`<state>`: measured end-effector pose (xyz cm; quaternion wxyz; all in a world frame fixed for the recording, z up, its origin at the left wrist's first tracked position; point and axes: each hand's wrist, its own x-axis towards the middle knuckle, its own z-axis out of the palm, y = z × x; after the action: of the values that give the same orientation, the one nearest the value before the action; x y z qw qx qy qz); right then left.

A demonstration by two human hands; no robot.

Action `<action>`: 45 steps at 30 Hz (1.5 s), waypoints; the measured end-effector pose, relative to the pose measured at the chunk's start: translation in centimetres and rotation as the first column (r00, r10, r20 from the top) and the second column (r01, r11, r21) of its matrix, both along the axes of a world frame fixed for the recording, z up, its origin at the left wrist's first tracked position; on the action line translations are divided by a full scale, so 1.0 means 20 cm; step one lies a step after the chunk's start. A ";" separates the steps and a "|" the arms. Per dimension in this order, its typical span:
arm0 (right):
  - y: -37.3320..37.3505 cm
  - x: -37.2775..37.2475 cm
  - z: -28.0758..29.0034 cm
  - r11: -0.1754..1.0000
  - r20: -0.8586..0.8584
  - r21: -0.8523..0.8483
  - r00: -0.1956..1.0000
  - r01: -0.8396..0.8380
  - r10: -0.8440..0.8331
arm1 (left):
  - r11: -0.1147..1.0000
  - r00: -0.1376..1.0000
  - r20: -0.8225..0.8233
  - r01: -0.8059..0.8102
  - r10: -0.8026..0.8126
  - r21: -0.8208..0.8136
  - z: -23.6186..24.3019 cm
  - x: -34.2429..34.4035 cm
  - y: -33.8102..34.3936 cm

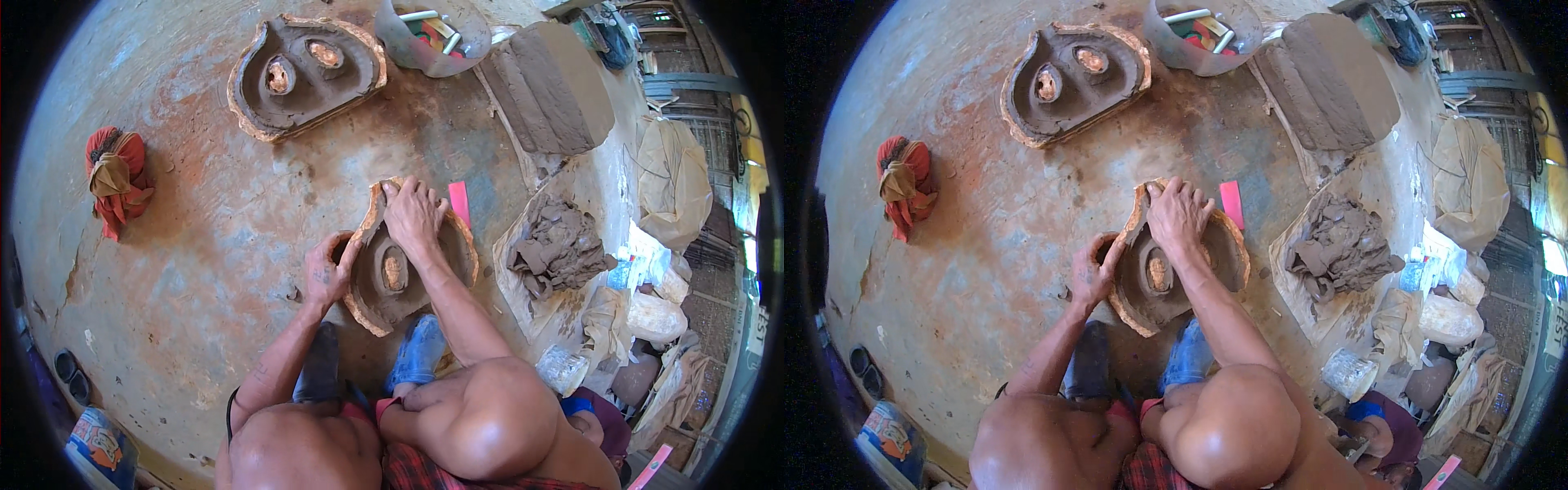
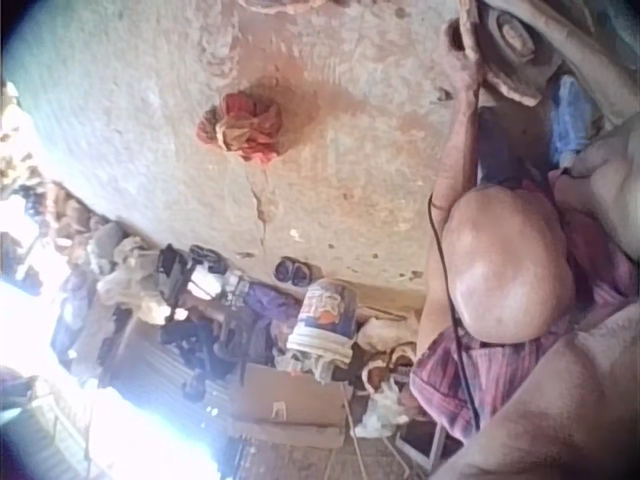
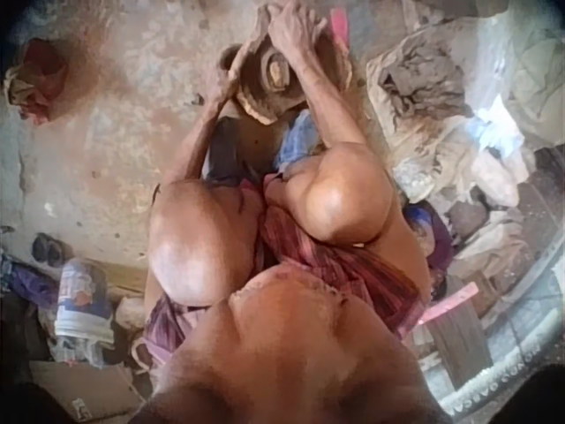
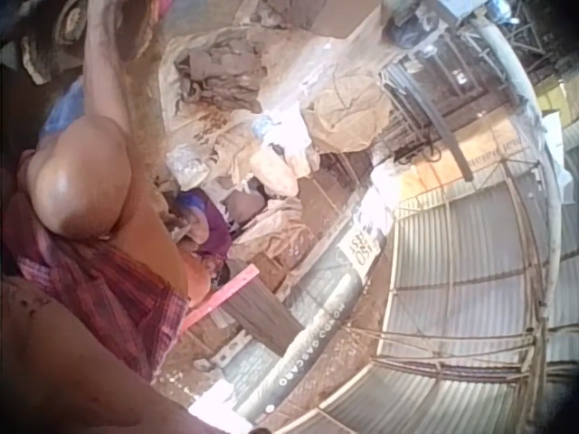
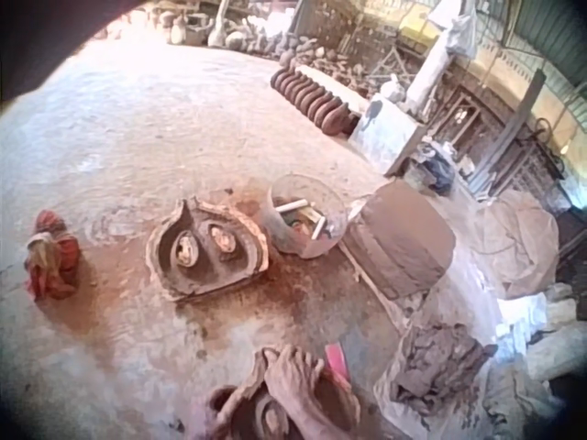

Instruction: The person shapes and finishes the interior of clay molds by hand and using a red scraper. The person presses and smooths clay into the molds, removes excess clay from the edges, and inserts small clay pieces into the mold features.

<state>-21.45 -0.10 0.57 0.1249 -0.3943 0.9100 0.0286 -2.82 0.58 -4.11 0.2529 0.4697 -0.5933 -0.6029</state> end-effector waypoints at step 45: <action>0.14 -0.27 0.11 0.800 -0.052 -0.225 0.827 -0.556 0.560 | 0.997 0.997 0.012 0.074 -0.074 0.010 -0.01 0.01 -0.04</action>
<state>-26.76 2.80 2.74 0.0723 -0.6564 0.7496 -0.0452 -2.59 -0.27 -4.24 0.2243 0.4523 -0.6089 -0.6118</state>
